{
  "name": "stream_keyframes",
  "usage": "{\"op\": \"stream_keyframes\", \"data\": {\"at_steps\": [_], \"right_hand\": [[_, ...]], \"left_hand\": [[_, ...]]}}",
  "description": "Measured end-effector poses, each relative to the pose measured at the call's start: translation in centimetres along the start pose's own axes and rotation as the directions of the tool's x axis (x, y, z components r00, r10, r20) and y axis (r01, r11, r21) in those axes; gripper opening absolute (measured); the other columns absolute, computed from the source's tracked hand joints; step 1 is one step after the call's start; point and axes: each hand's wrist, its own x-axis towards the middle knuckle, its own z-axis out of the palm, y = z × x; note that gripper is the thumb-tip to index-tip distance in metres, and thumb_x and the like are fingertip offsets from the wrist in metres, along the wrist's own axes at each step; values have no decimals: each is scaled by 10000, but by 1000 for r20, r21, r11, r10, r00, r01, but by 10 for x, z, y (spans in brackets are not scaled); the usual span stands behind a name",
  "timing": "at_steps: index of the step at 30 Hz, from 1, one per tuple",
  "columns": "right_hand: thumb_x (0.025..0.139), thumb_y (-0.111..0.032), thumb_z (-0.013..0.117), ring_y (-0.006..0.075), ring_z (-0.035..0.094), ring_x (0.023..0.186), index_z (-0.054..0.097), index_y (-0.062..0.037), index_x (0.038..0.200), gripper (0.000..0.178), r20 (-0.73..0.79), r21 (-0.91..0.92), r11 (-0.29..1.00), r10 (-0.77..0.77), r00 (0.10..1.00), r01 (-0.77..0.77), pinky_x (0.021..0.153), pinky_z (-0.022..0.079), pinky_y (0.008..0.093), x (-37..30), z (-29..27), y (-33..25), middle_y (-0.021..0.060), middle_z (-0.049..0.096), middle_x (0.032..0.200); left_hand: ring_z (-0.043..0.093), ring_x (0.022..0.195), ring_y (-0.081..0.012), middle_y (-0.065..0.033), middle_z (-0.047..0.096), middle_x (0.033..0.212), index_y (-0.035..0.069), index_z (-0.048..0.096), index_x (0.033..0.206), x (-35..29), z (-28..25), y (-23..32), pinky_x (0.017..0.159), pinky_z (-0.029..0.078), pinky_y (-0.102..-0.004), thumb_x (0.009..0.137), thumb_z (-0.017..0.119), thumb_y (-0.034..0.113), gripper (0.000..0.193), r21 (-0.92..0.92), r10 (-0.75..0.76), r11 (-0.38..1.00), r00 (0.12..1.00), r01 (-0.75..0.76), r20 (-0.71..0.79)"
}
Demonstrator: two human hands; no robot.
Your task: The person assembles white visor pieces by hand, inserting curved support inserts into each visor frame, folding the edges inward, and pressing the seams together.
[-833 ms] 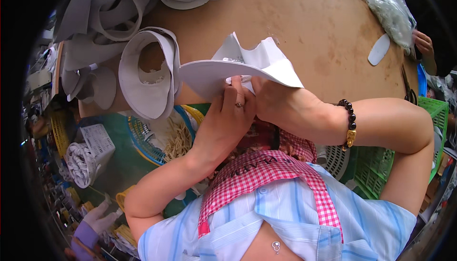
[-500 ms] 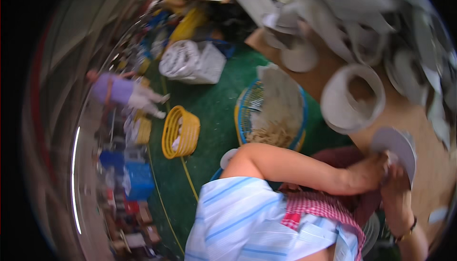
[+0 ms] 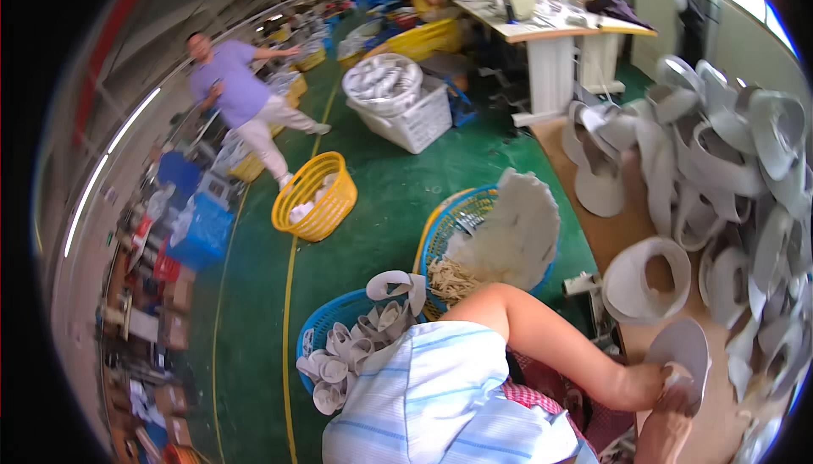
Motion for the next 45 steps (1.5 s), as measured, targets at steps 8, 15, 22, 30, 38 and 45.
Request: {"op": "stream_keyframes", "data": {"at_steps": [8,15,22,30,38,45], "right_hand": [[926,-234,590,162,517,1080,554,-23,1208,354,-142,982,190,772,620,-12,939,417,293,-20,35,85,93,559,1172],[910,-189,654,16,514,764,644,9,1061,249,-4,967,-191,647,762,168,660,449,188,0,52,68,-35,621,876],[905,-161,653,26,423,658,644,-4,988,178,-134,988,52,741,657,144,550,379,211,28,66,50,-43,538,710],[853,-97,674,74,410,578,632,9,880,116,-264,936,350,781,566,-46,495,368,269,40,57,53,34,479,615],[740,-184,754,234,595,790,676,-56,868,197,-637,703,666,746,194,-250,675,471,320,24,39,43,46,631,850],[734,-285,747,186,565,821,702,-120,892,232,-582,624,703,710,397,-342,943,369,454,25,58,5,-15,620,795]], "left_hand": [[539,972,-48,16,642,1048,58,577,1232,-7,-37,-39,870,440,-247,934,595,159,315,-968,-321,-243,947,-69,13],[570,1110,-151,-29,610,1199,73,562,1250,3,-35,-34,969,443,-308,923,595,100,330,-767,-406,-600,913,-226,49],[570,1125,-170,-68,602,1215,73,550,1239,-7,-42,-43,980,459,-338,862,639,-3,395,-706,-522,-643,844,-297,120],[624,1016,-164,-76,648,1124,51,616,1149,-11,-28,-57,877,520,-290,806,681,-64,368,-786,-513,-532,858,-316,2],[614,1048,-166,-72,642,1141,40,611,1152,-7,-23,-42,922,509,-298,800,686,-62,374,-758,-610,-523,793,-390,13],[560,1140,-198,-71,560,1249,107,495,1292,-18,-12,-33,944,494,-328,905,598,82,402,-659,-458,-679,888,-324,35]]}}
